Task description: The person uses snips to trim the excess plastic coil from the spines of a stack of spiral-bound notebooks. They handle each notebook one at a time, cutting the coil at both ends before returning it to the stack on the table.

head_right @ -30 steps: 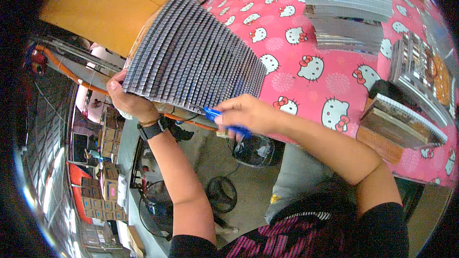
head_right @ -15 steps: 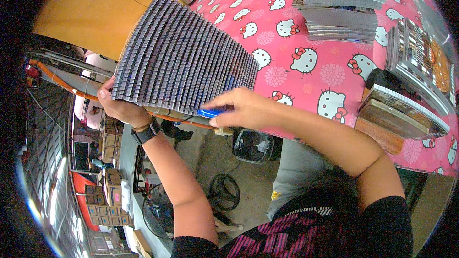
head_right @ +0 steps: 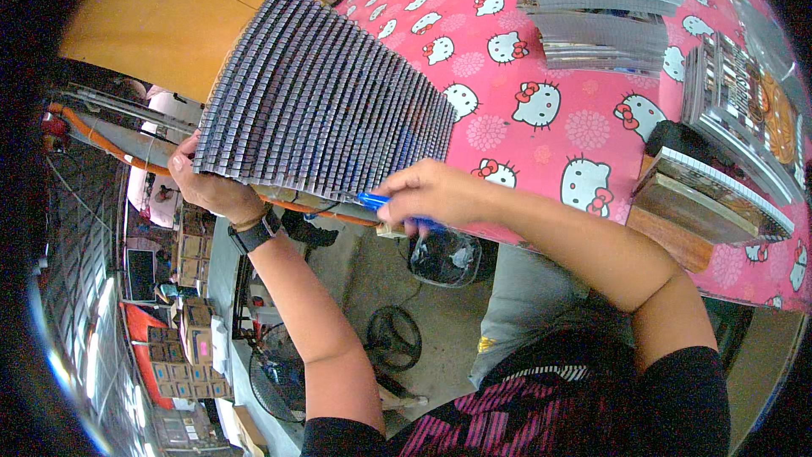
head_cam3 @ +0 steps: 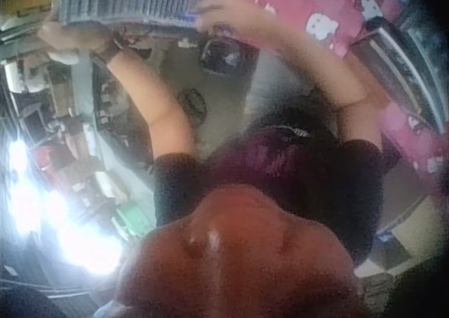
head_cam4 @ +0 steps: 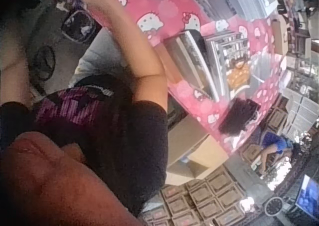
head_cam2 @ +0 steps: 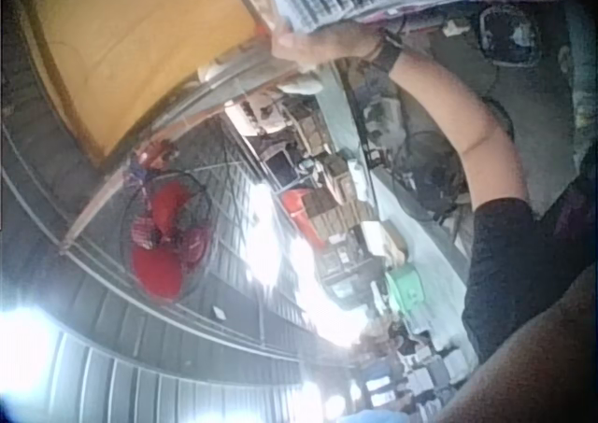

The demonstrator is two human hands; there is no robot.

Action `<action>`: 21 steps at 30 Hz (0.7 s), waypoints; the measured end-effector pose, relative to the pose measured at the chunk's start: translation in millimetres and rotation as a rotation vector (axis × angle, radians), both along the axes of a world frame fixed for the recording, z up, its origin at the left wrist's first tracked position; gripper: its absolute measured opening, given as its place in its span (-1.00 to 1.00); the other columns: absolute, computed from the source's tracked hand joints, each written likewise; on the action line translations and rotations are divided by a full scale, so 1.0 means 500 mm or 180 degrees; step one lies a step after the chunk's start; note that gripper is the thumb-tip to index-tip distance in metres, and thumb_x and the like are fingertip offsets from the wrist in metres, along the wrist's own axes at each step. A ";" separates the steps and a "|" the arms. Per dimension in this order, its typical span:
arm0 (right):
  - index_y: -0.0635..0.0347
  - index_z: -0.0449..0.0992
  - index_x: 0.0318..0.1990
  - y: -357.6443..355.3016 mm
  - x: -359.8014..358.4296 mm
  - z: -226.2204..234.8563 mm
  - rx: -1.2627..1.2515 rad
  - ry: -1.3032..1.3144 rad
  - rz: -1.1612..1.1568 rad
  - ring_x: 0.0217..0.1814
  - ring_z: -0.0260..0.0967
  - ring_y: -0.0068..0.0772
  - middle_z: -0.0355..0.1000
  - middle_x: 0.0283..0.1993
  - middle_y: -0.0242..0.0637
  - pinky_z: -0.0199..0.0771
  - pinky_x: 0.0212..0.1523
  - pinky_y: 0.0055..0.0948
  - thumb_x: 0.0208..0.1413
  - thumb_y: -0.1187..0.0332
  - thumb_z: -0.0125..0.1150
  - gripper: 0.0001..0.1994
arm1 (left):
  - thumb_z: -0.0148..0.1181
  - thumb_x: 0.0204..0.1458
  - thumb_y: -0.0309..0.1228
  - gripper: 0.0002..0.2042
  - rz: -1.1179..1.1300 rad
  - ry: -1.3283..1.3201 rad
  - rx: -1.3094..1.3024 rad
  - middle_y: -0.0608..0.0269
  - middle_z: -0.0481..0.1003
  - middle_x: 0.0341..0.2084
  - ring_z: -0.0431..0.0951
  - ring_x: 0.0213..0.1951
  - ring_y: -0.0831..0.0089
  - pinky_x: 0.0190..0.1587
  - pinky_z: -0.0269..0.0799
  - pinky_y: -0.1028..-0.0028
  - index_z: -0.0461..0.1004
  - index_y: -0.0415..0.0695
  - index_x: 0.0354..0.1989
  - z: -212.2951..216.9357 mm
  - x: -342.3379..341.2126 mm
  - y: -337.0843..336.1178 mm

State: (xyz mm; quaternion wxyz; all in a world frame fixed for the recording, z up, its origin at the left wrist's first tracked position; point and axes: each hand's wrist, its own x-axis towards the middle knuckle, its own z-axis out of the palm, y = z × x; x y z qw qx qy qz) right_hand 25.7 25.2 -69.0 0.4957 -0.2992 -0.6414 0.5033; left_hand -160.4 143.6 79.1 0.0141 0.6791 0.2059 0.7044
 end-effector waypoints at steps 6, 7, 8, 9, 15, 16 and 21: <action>0.25 0.43 -0.09 -0.010 -0.017 -0.007 0.0988 -0.0626 -0.0905 -0.21 0.36 -0.22 0.39 -0.23 -0.08 0.37 -0.13 -0.38 -0.12 0.25 0.21 -0.59 | -0.27 0.13 -0.11 -0.57 0.0125 0.0103 0.0063 0.10 0.37 -0.46 0.34 -0.36 0.38 -0.20 0.25 0.39 0.33 -0.27 -0.44 0.002 -0.001 -0.006; 0.24 0.44 -0.10 -0.012 -0.015 -0.007 0.1324 -0.0952 -0.1210 -0.20 0.35 -0.23 0.39 -0.22 -0.07 0.37 -0.13 -0.37 -0.12 0.26 0.21 -0.61 | -0.27 0.13 -0.11 -0.57 0.0077 0.0062 0.0025 0.10 0.37 -0.46 0.35 -0.36 0.38 -0.20 0.26 0.39 0.33 -0.27 -0.45 0.002 -0.001 -0.005; 0.23 0.44 -0.12 -0.013 -0.013 -0.006 0.1659 -0.1277 -0.1515 -0.19 0.34 -0.23 0.38 -0.21 -0.07 0.36 -0.13 -0.37 -0.13 0.26 0.21 -0.62 | -0.27 0.13 -0.11 -0.57 0.0030 0.0021 -0.0013 0.10 0.37 -0.45 0.35 -0.37 0.37 -0.20 0.26 0.39 0.33 -0.28 -0.45 0.001 -0.001 -0.004; 0.22 0.45 -0.13 -0.013 -0.012 -0.005 0.1995 -0.1604 -0.1820 -0.17 0.34 -0.24 0.37 -0.20 -0.06 0.36 -0.13 -0.37 -0.14 0.27 0.21 -0.63 | -0.27 0.13 -0.10 -0.57 -0.0018 -0.0019 -0.0051 0.10 0.37 -0.45 0.35 -0.37 0.37 -0.20 0.26 0.39 0.33 -0.28 -0.45 0.001 -0.002 -0.004; 0.31 0.39 -0.07 0.004 0.004 -0.009 -0.1527 0.0467 0.0946 -0.35 0.36 -0.47 0.42 -0.31 -0.24 0.38 -0.30 -0.47 -0.01 0.27 0.17 -0.62 | -0.28 0.13 -0.10 -0.56 0.0011 -0.0026 -0.0042 0.10 0.38 -0.45 0.35 -0.36 0.38 -0.20 0.26 0.40 0.33 -0.28 -0.44 -0.002 -0.002 -0.003; 0.31 0.39 -0.07 0.004 0.003 -0.008 -0.1374 0.0410 0.0836 -0.35 0.37 -0.47 0.43 -0.30 -0.23 0.38 -0.29 -0.47 0.00 0.27 0.16 -0.62 | -0.28 0.13 -0.10 -0.56 0.0062 0.0018 -0.0003 0.10 0.38 -0.45 0.35 -0.36 0.38 -0.20 0.26 0.40 0.33 -0.28 -0.44 -0.002 -0.002 -0.003; 0.19 0.39 -0.03 -0.006 -0.017 -0.033 0.1106 -0.0766 -0.0937 -0.22 0.30 -0.29 0.36 -0.23 -0.18 0.32 -0.19 -0.34 -0.11 0.30 0.21 -0.57 | -0.27 0.13 -0.11 -0.57 0.0204 0.0143 0.0085 0.10 0.38 -0.45 0.35 -0.37 0.38 -0.20 0.26 0.39 0.33 -0.28 -0.44 0.001 0.004 -0.009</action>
